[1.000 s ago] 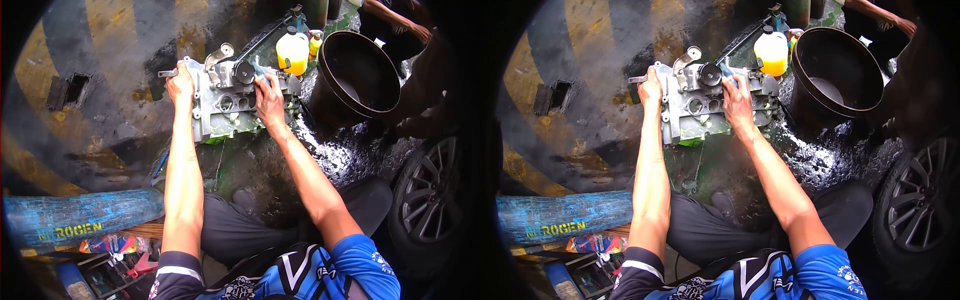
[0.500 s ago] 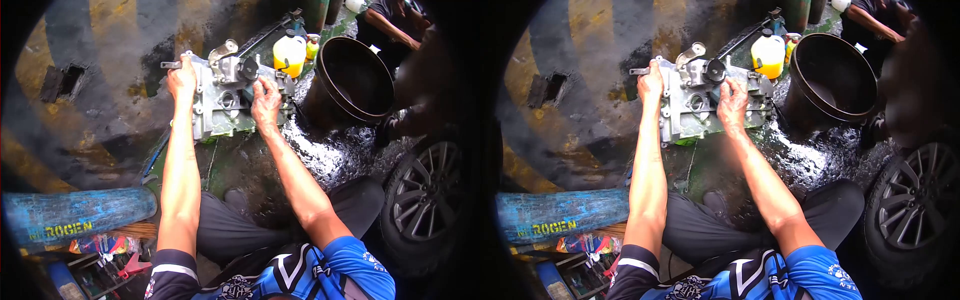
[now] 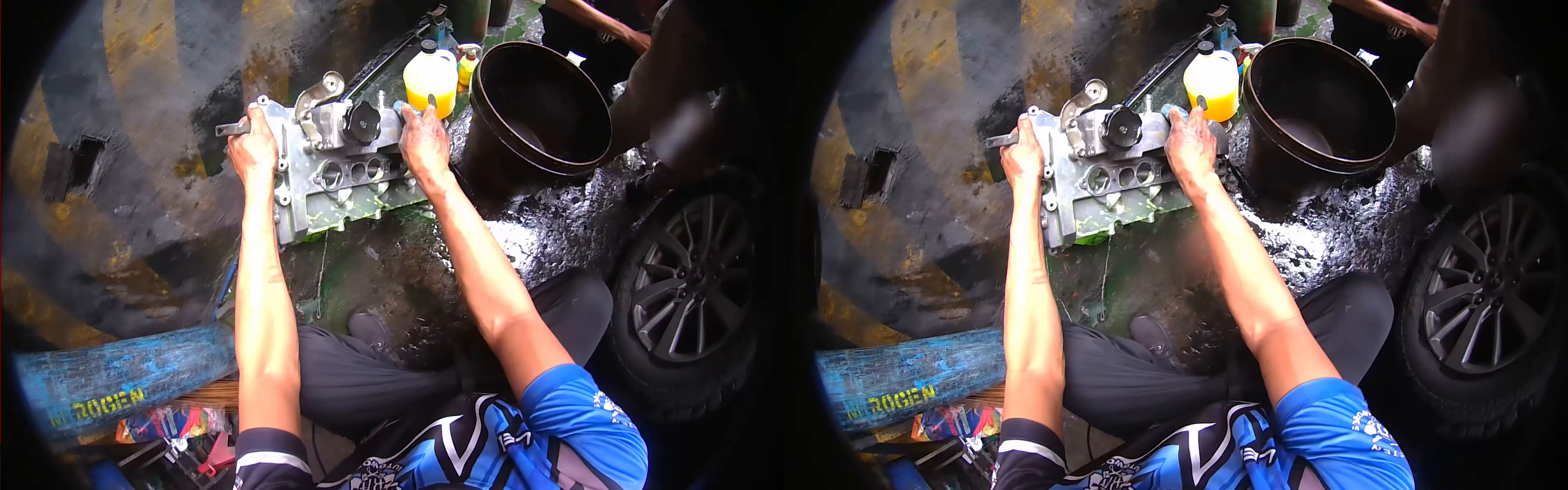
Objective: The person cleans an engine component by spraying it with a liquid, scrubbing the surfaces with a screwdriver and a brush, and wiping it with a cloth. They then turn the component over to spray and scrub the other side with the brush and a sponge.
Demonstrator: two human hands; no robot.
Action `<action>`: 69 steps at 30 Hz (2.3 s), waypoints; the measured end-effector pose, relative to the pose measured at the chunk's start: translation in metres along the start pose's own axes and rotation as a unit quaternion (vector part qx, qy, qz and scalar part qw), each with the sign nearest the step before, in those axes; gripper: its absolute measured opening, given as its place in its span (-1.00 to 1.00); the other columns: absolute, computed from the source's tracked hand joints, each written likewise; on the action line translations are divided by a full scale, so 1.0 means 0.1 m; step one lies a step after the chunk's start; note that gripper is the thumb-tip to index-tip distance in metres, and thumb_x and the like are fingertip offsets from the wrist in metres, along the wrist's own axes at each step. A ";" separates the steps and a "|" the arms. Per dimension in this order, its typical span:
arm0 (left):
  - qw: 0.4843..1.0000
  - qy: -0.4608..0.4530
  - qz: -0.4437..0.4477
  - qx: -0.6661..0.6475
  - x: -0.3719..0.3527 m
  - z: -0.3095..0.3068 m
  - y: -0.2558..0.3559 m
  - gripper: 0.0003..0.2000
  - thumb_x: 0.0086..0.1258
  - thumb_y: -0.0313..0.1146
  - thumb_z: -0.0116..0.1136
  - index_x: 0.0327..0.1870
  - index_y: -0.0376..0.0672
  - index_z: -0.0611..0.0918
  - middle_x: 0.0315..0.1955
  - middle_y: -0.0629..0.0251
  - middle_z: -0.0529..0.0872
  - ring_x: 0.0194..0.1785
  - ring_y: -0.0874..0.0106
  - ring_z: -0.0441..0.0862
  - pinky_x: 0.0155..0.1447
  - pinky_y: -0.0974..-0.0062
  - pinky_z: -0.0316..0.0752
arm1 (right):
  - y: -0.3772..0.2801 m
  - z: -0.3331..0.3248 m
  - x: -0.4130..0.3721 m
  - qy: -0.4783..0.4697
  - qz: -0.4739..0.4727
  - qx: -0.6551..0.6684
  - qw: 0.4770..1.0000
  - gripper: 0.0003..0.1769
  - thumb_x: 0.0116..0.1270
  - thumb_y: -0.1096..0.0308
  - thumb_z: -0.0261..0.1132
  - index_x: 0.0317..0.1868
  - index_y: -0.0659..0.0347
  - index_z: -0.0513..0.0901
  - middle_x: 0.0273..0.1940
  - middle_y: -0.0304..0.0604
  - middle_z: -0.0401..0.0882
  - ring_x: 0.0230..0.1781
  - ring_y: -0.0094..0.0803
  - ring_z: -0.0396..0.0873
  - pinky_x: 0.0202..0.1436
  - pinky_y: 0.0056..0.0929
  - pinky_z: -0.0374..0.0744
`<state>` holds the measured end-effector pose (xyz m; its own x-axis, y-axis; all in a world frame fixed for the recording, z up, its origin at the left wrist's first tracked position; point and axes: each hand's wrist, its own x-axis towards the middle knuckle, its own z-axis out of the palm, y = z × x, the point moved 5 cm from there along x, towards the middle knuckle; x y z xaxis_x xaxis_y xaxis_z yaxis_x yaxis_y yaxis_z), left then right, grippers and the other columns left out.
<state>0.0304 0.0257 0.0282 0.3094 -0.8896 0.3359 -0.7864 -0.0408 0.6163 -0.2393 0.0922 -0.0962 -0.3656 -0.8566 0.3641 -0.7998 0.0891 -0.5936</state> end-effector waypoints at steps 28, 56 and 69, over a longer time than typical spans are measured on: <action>0.985 -0.023 0.109 -0.135 -0.35 -0.20 -0.66 -0.54 0.68 -0.08 -0.04 -0.17 -0.40 0.65 -0.35 -0.09 0.68 -0.28 0.02 0.56 -0.08 0.17 0.45 | 1.50 0.08 -0.79 0.130 0.204 0.137 0.961 -0.63 0.56 0.22 0.07 0.09 0.25 0.70 -0.16 0.11 0.75 -0.17 0.11 0.72 0.06 -0.10 0.65; 0.988 -0.042 0.057 -0.136 -0.98 -0.54 -0.13 -0.65 0.41 -0.32 0.21 0.08 -0.41 0.59 -0.17 0.06 0.70 -0.17 0.24 0.69 -0.02 0.31 0.57 | 2.64 1.42 3.61 -0.613 -0.058 -0.399 0.680 -0.46 0.14 0.08 0.55 0.10 0.10 0.70 -0.15 -0.06 0.78 -0.20 -0.26 0.70 -0.11 -0.17 0.68; 0.988 -0.072 0.034 -0.134 -1.11 -0.55 0.10 -0.70 0.45 -0.27 0.15 -0.07 -0.39 0.57 -0.24 0.11 0.62 -0.19 0.32 0.56 -0.02 0.34 0.47 | 2.42 1.33 3.39 -0.574 -0.005 -0.360 0.736 -0.50 0.09 0.05 0.57 -0.01 0.13 0.75 -0.15 -0.07 0.78 -0.17 -0.24 0.72 -0.08 -0.19 0.70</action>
<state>0.0179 0.1494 0.0364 0.1665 -0.9427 0.2890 -0.6275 0.1248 0.7686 -0.4934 -0.2444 -0.2120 -0.0457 -0.6867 -0.7255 -0.9957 -0.0274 0.0887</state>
